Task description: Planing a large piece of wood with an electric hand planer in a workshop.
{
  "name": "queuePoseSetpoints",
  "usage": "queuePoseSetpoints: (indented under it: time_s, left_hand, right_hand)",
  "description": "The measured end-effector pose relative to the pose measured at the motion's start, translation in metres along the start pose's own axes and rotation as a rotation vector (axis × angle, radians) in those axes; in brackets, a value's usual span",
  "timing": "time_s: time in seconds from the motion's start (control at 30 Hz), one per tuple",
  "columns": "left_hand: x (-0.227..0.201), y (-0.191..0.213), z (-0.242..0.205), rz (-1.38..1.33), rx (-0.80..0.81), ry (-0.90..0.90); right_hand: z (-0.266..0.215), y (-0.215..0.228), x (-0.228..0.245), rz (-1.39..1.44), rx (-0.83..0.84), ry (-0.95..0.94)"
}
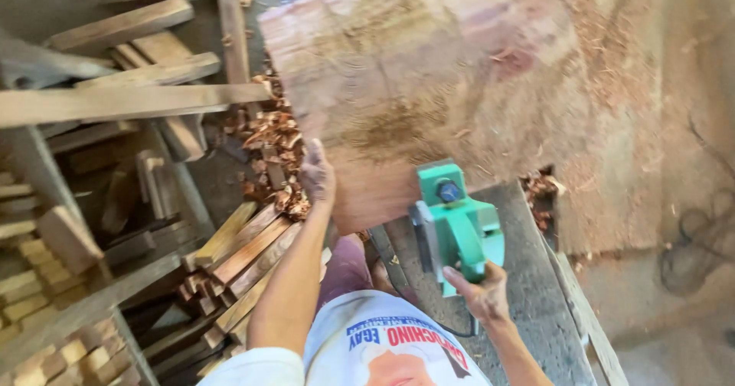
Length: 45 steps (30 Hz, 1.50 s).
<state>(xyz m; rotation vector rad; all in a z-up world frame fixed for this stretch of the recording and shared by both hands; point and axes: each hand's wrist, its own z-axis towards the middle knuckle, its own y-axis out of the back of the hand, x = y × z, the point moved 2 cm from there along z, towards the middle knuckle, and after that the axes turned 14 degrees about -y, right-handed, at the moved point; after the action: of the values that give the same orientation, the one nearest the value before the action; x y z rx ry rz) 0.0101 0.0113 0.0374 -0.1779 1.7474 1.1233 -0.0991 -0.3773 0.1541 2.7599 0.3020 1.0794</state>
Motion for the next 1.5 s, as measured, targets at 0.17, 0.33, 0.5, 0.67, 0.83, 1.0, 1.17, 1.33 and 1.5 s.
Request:
queuePoseSetpoints:
  time_s: [0.17,0.33,0.5,0.67,0.83,1.0,1.17,1.33,1.5]
  left_hand:
    - [-0.001,-0.001,-0.001,0.038,0.029,-0.013]
    - [0.0,-0.001,0.001,0.087,0.01,-0.037]
    - [0.01,-0.002,-0.001,0.091,0.018,-0.035]
    - [0.01,-0.003,0.0,0.076,0.017,-0.041]
    - [0.006,-0.004,0.0,0.052,0.019,-0.025]
    - [-0.009,0.005,-0.004,0.015,0.01,-0.03]
    - [-0.008,0.006,-0.006,0.063,-0.013,-0.075]
    - [-0.017,0.005,-0.004,0.018,-0.005,-0.088]
    - [-0.008,0.001,-0.001,0.008,0.002,-0.05]
  right_hand:
    - [0.016,-0.02,0.054,-0.06,0.049,0.044]
    - [0.065,-0.054,0.135,-0.105,0.074,0.09]
    - [0.112,-0.092,0.233,-0.098,0.13,0.262]
    - [0.137,-0.112,0.274,-0.077,0.154,0.266]
    - [0.093,-0.095,0.203,-0.036,0.196,0.237]
    - [-0.002,-0.048,0.066,-0.101,0.133,0.27]
    - [-0.023,-0.035,0.014,-0.047,0.107,0.141]
    - [0.009,-0.055,0.067,-0.049,0.108,0.174]
    - [0.05,-0.081,0.132,-0.204,0.092,0.275]
